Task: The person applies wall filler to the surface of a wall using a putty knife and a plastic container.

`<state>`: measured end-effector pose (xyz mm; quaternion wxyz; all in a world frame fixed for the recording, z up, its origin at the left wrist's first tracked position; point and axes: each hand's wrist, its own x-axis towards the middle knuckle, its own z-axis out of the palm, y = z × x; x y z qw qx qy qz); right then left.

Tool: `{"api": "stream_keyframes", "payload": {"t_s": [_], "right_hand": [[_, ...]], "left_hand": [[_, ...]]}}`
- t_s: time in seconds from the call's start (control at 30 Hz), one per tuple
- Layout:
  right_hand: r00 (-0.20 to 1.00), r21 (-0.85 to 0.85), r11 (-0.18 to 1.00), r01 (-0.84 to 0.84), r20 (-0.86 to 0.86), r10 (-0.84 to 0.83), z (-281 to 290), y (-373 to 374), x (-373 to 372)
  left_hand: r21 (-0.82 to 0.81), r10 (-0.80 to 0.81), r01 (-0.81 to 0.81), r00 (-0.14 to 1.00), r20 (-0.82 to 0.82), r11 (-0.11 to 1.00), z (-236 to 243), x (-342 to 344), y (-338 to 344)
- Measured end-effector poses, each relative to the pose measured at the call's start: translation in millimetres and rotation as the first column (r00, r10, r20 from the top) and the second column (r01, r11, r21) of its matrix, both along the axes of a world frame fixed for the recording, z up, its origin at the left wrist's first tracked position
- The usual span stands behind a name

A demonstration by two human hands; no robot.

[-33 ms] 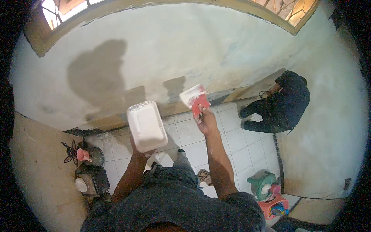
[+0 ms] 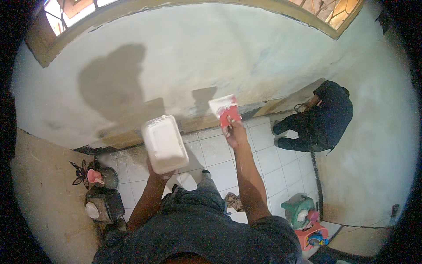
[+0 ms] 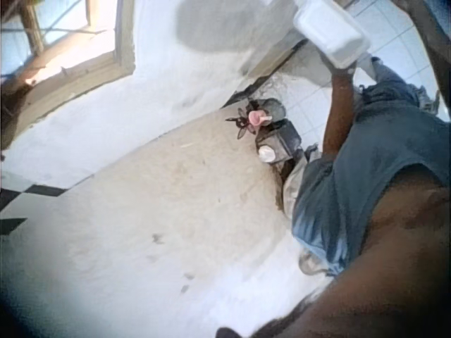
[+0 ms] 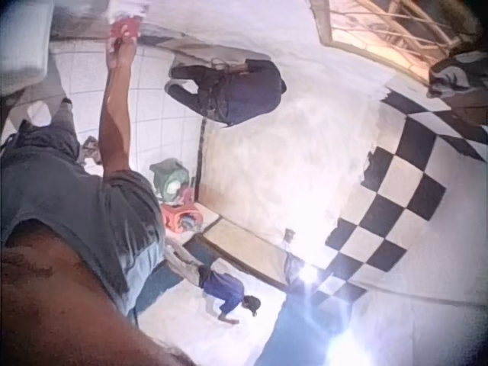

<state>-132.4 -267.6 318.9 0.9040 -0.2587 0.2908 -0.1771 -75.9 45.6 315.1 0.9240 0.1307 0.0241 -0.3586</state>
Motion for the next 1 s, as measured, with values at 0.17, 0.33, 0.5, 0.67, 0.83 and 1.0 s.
{"api": "stream_keyframes", "payload": {"t_s": [0.17,0.33,0.5,0.67,0.83,1.0], "right_hand": [[0.986,-0.153,0.980,0.128,-0.084,-0.142,-77,-127,61],[0.974,-0.156,0.977,0.147,-0.151,-0.170,-97,-150,99],[0.981,-0.236,0.963,0.127,-0.112,-0.157,-60,-139,125],[0.984,-0.475,0.869,0.141,-0.032,-0.177,22,-81,149],[0.983,-0.370,0.929,-0.027,0.158,0.091,69,3,142],[0.976,0.123,0.974,-0.192,0.128,0.177,28,44,107]], "left_hand": [[-0.137,0.014,-0.001,0.996,0.092,0.991,0,7,-8],[0.030,0.174,-0.178,0.979,0.111,0.984,12,-3,-6],[0.140,0.305,-0.316,0.947,0.097,0.938,15,-9,-10],[0.216,0.331,-0.387,0.908,0.257,0.896,-11,-5,0],[-0.014,0.267,-0.268,0.956,0.124,0.963,4,4,6],[0.346,0.267,-0.447,0.848,0.458,0.825,-14,1,25]]}}
